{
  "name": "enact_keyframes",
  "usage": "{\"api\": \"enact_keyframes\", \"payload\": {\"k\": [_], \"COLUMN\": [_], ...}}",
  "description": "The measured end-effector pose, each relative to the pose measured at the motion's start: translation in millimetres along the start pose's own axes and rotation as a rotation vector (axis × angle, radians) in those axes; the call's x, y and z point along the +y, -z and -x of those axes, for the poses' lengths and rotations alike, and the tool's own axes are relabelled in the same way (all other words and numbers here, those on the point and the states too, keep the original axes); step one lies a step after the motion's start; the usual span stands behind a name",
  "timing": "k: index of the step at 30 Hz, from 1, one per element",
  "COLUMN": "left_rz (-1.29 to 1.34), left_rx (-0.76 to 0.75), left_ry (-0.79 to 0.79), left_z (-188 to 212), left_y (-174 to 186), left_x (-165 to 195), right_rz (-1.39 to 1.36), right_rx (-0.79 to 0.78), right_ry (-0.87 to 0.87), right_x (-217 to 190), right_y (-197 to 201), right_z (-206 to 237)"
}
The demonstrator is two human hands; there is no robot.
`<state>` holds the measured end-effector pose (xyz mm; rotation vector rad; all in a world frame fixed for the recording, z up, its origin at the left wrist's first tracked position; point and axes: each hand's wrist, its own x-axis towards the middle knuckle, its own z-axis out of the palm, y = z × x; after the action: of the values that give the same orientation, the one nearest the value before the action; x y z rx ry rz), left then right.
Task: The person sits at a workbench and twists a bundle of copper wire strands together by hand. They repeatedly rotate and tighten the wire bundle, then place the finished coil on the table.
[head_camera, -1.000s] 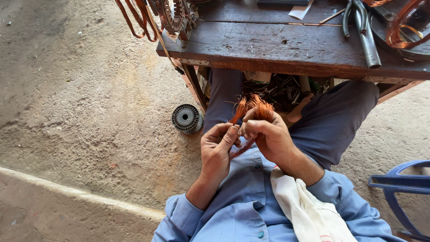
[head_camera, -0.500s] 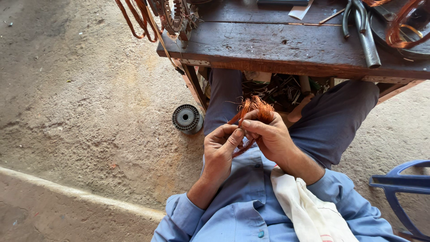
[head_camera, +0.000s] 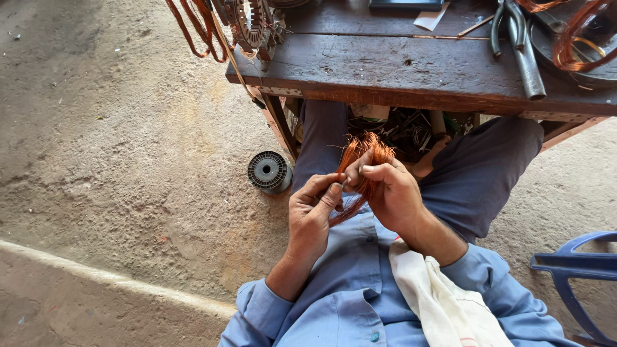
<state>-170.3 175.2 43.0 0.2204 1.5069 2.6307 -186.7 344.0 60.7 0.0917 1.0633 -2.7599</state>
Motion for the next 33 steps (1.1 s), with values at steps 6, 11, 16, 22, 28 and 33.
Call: {"api": "enact_keyframes", "payload": {"k": [6, 11, 16, 22, 28, 33], "left_rz": [0.023, 0.021, 0.077, 0.094, 0.119, 0.126], "left_rx": [0.033, 0.017, 0.029, 0.049, 0.056, 0.051], "left_ry": [0.03, 0.046, 0.04, 0.01, 0.019, 0.013], "left_z": [-1, 1, 0, -3, -4, -5], "left_y": [6, 8, 10, 12, 15, 15], "left_x": [-7, -12, -11, -10, -8, -10], "right_rz": [0.042, 0.108, 0.099, 0.101, 0.102, 0.123], "right_rx": [-0.101, -0.047, -0.075, -0.076, -0.105, -0.11], "right_ry": [0.029, 0.029, 0.031, 0.024, 0.012, 0.036], "right_x": [9, 15, 17, 17, 15, 16], "right_y": [7, 11, 12, 13, 13, 13], "right_z": [-1, 0, -2, -3, -2, -3]}}
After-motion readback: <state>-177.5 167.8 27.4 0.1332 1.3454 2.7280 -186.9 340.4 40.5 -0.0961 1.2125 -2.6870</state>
